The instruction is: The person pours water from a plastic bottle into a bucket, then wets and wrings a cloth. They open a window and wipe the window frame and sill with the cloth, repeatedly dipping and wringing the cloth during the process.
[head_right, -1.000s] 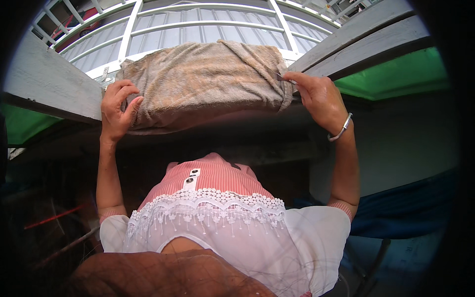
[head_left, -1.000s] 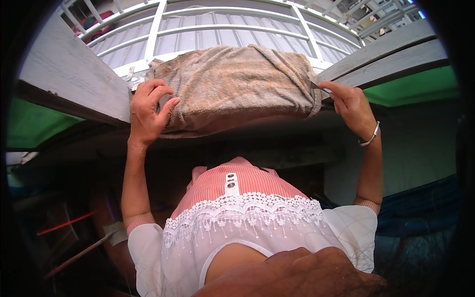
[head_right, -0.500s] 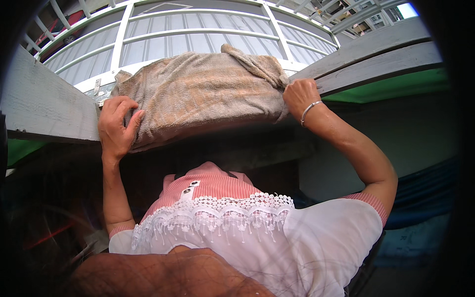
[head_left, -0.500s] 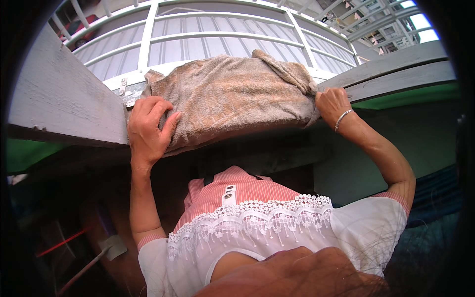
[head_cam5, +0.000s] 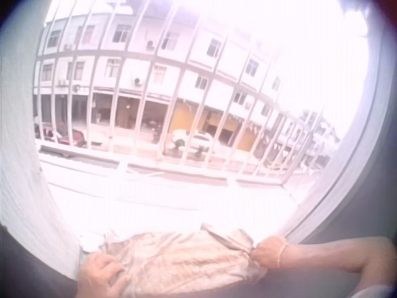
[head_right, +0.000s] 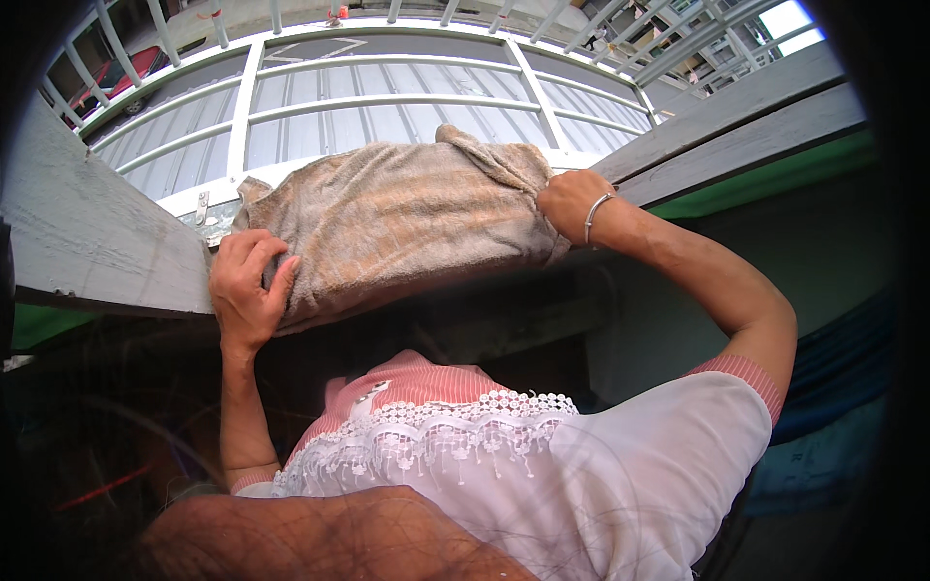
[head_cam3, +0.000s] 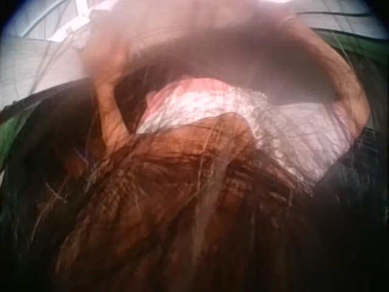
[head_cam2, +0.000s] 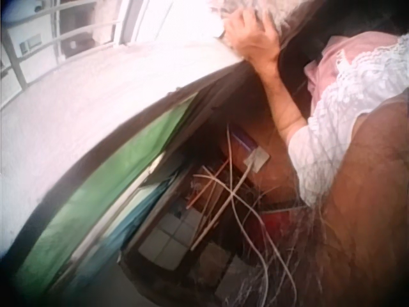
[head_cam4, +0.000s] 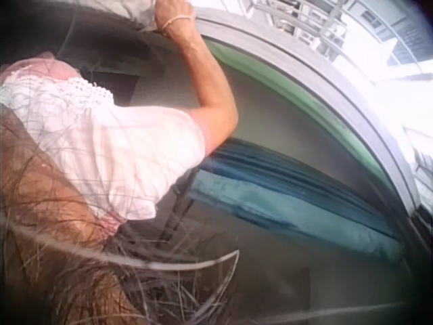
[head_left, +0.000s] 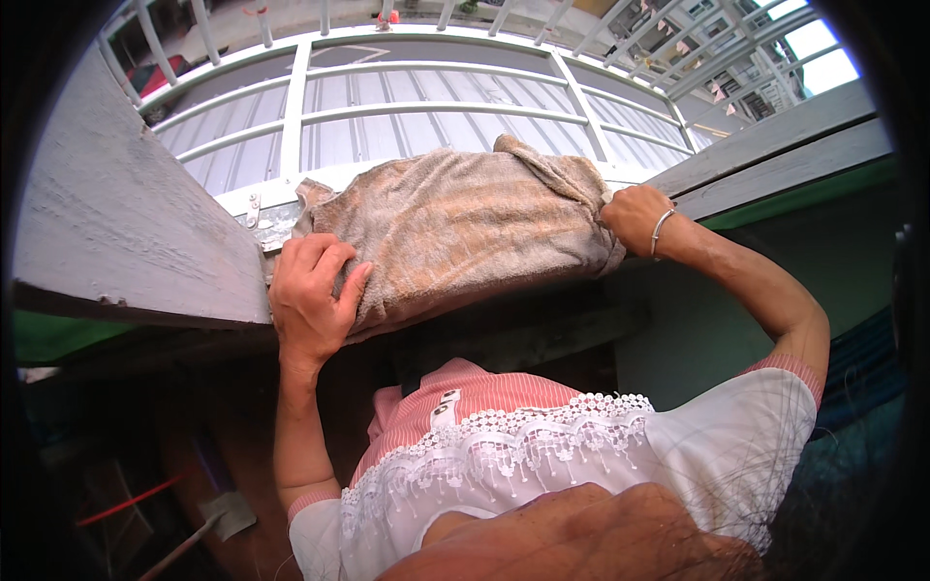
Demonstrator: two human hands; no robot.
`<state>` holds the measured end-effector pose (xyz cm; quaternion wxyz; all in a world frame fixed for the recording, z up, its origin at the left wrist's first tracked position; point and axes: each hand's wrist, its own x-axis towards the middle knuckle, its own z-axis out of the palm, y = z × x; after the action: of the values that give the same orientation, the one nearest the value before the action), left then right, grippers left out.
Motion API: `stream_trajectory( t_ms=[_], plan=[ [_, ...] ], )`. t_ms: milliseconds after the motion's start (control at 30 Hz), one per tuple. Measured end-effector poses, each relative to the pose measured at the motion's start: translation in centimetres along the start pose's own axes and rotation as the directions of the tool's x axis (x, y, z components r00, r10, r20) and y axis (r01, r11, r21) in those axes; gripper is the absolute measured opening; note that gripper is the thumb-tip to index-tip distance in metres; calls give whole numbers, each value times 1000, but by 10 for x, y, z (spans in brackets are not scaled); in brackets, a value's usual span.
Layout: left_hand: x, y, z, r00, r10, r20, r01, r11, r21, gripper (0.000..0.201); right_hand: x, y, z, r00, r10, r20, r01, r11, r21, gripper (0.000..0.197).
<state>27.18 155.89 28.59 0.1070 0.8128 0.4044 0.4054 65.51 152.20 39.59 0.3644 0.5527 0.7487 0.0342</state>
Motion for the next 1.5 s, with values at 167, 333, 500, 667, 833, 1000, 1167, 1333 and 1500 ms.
stream_trajectory(
  t_ms=[167, 333, 500, 667, 833, 1000, 1167, 1333, 1500],
  plan=[
    [1, 3, 0, 1000, -23, 12, 23, 1000, -1, 15, 1, -25, -17, 992, -33, -123, 50, 989, 136, 10],
    [1, 1, 1, 1000, -19, -3, 19, 1000, 1, 14, 24, -53, -40, 953, -71, -295, 177, 921, 348, 11],
    [-3, -4, 1, 999, -13, -33, 13, 1000, 0, 15, 9, -16, 3, 964, 99, -248, 22, 896, 443, 14],
    [-4, -2, 2, 999, -31, -37, 31, 999, 9, 16, -13, -7, 35, 961, 268, -71, -266, 963, 40, 13],
    [-2, 1, 4, 999, -33, -26, 33, 999, 23, 16, -14, -31, -3, 984, 136, -118, -108, 970, 219, 12],
    [-2, 0, 6, 999, -33, -34, 34, 999, 22, 14, -7, -34, -11, 982, 61, -178, -37, 990, 134, 10],
    [-2, 2, 2, 999, -10, -34, 11, 1000, 18, 13, -28, -11, 16, 966, 197, -166, -169, 971, 166, 8],
    [-3, 1, 3, 999, -9, -40, 9, 1000, 7, 12, -46, -8, 17, 919, 218, -330, -136, 958, 253, 39],
    [-3, 1, 1, 1000, -17, -24, 17, 1000, 8, 11, -43, -13, 17, 949, 173, -264, -147, 982, 118, 52]
  ],
)
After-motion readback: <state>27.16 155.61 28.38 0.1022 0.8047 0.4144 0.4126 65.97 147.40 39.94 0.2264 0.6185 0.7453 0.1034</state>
